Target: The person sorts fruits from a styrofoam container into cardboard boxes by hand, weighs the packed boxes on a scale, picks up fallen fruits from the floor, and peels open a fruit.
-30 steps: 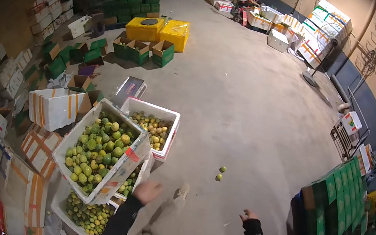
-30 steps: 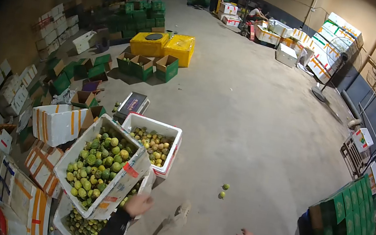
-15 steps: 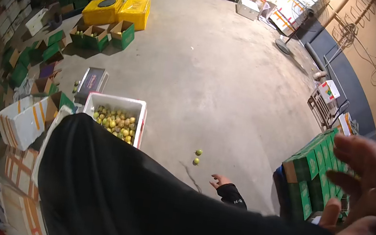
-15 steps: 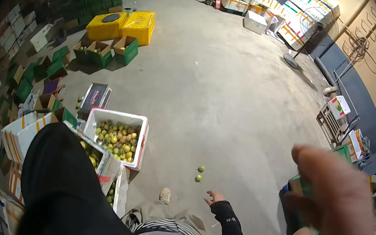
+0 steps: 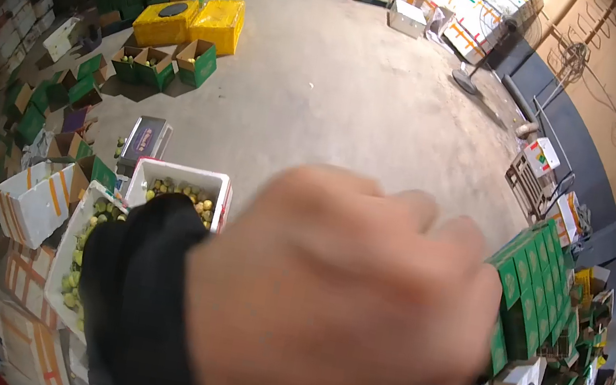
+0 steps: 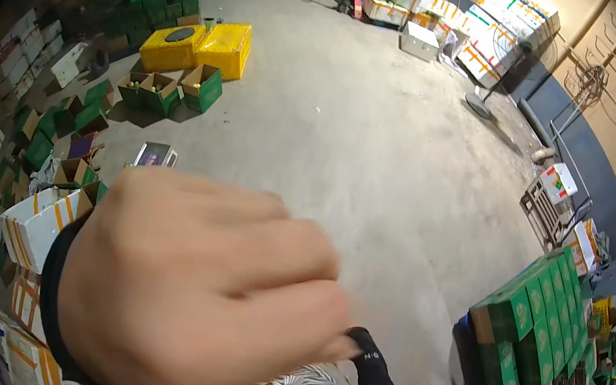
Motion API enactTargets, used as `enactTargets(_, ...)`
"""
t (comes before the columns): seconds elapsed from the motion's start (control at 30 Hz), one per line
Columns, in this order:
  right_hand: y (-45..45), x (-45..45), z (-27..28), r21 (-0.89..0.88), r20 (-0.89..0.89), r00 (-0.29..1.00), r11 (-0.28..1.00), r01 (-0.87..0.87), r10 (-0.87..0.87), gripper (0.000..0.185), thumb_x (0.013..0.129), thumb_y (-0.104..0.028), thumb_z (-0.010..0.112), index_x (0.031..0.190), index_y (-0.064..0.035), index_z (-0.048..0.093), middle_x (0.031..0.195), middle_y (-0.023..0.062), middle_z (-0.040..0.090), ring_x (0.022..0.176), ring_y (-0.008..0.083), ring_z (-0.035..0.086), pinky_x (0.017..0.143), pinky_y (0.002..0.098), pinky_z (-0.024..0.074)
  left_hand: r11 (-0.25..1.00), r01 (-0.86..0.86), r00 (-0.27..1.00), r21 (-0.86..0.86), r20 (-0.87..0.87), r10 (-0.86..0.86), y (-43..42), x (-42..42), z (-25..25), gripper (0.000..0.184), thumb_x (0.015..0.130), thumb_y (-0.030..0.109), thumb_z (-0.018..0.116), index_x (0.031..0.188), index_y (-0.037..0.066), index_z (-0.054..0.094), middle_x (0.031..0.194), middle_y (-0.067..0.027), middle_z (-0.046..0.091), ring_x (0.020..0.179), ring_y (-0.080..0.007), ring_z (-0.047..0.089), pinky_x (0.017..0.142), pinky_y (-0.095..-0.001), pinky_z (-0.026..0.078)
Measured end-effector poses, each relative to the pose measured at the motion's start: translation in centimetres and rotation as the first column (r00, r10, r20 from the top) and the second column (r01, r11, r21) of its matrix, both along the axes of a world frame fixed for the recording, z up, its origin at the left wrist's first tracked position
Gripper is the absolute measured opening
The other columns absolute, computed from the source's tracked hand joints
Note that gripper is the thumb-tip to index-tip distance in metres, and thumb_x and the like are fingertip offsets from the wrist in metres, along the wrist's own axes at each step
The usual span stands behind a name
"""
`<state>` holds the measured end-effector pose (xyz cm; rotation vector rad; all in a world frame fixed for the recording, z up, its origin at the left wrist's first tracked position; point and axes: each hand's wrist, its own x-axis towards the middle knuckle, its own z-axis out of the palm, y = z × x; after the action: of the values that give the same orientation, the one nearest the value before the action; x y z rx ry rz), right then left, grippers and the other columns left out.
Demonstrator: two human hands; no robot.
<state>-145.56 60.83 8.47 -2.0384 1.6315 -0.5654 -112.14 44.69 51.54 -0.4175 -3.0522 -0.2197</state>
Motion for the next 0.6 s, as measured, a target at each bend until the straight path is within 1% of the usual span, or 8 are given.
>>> enactTargets(0.03,-3.4,-0.4,4.2,0.186,-0.061,0.994,0.977,0.103,-0.093,0.031,0.057,-0.021,0.059,0.086,-0.0105,0.056,0.086,0.0107,0.059,0.082,0.0263,0.057,0.074,0.0358,0.0451,0.999,-0.027,1.000,-0.032,-0.001,0.027,-0.5,0.3,1.6,0.022,0.074,0.026,0.050,0.075,0.006,0.059,0.076,-0.0096,0.057,0.069,-0.0245,0.054,0.064,-0.0347,0.044)
enactTargets(0.07,-4.6,1.0,8.9,0.385,-0.133,0.974,0.896,0.223,-0.185,0.037,0.066,-0.028,0.058,0.098,-0.0097,0.054,0.094,0.0117,0.059,0.085,0.0271,0.057,0.076,0.0363,0.0446,0.998,-0.034,0.999,-0.055,-0.016,0.033,-1.0,0.5,3.2,0.022,0.074,0.026,0.050,0.076,0.006,0.059,0.076,-0.0096,0.058,0.068,-0.0246,0.054,0.064,-0.0348,0.044)
enactTargets(0.1,-5.6,1.3,11.0,0.556,-0.224,0.941,0.760,0.337,-0.254,0.043,0.075,-0.035,0.057,0.109,-0.0089,0.052,0.102,0.0126,0.058,0.089,0.0279,0.057,0.079,0.0368,0.0442,0.996,-0.038,0.998,-0.086,-0.048,0.034,-1.4,0.2,4.9,0.023,0.074,0.027,0.050,0.076,0.006,0.059,0.076,-0.0097,0.058,0.068,-0.0248,0.054,0.064,-0.0349,0.044)
enactTargets(0.13,-6.0,-0.5,7.9,0.617,-0.222,0.955,0.729,0.295,-0.198,0.046,0.073,-0.034,0.060,0.111,-0.0094,0.051,0.105,0.0156,0.056,0.094,0.0295,0.054,0.081,0.0369,0.0427,0.993,-0.036,0.996,-0.113,-0.085,0.027,-1.6,-0.5,6.6,0.023,0.074,0.027,0.050,0.076,0.006,0.060,0.076,-0.0098,0.058,0.068,-0.0249,0.054,0.063,-0.0349,0.044)
enactTargets(0.3,-7.9,-3.4,7.8,0.572,-0.220,0.963,0.778,0.258,-0.158,0.047,0.074,-0.039,0.057,0.112,-0.0106,0.050,0.105,0.0146,0.056,0.091,0.0284,0.056,0.079,0.0367,0.0448,0.986,-0.014,0.982,-0.169,-0.187,-0.018,-1.2,-3.9,9.0,0.026,0.074,0.029,0.051,0.078,0.005,0.060,0.076,-0.0102,0.059,0.066,-0.0257,0.055,0.062,-0.0352,0.045)
enactTargets(0.5,-9.1,-4.7,6.0,0.552,-0.148,0.967,0.795,0.253,-0.205,0.048,0.073,-0.038,0.059,0.111,-0.0101,0.050,0.105,0.0153,0.056,0.089,0.0294,0.057,0.077,0.0368,0.0461,0.988,0.000,0.981,-0.155,-0.190,-0.030,-0.2,-5.1,6.7,0.029,0.074,0.031,0.051,0.080,0.004,0.061,0.076,-0.0107,0.060,0.065,-0.0267,0.056,0.060,-0.0356,0.046)
enactTargets(0.53,-8.8,-4.9,5.4,0.611,-0.083,0.959,0.747,0.263,-0.270,0.048,0.073,-0.038,0.060,0.111,-0.0101,0.051,0.104,0.0150,0.056,0.089,0.0295,0.057,0.076,0.0372,0.0461,0.992,-0.016,0.978,-0.128,-0.206,-0.011,-0.3,-4.7,6.2,0.030,0.074,0.032,0.052,0.080,0.004,0.061,0.076,-0.0108,0.060,0.065,-0.0269,0.056,0.060,-0.0357,0.046)
enactTargets(0.6,-8.0,-5.2,3.5,0.541,-0.136,0.969,0.804,0.248,-0.208,0.049,0.073,-0.040,0.058,0.111,-0.0107,0.051,0.104,0.0145,0.057,0.090,0.0291,0.057,0.076,0.0365,0.0456,0.997,-0.054,0.969,-0.062,-0.243,0.038,-0.9,-3.3,5.5,0.031,0.074,0.033,0.052,0.081,0.004,0.061,0.076,-0.0110,0.060,0.064,-0.0272,0.056,0.059,-0.0358,0.046)
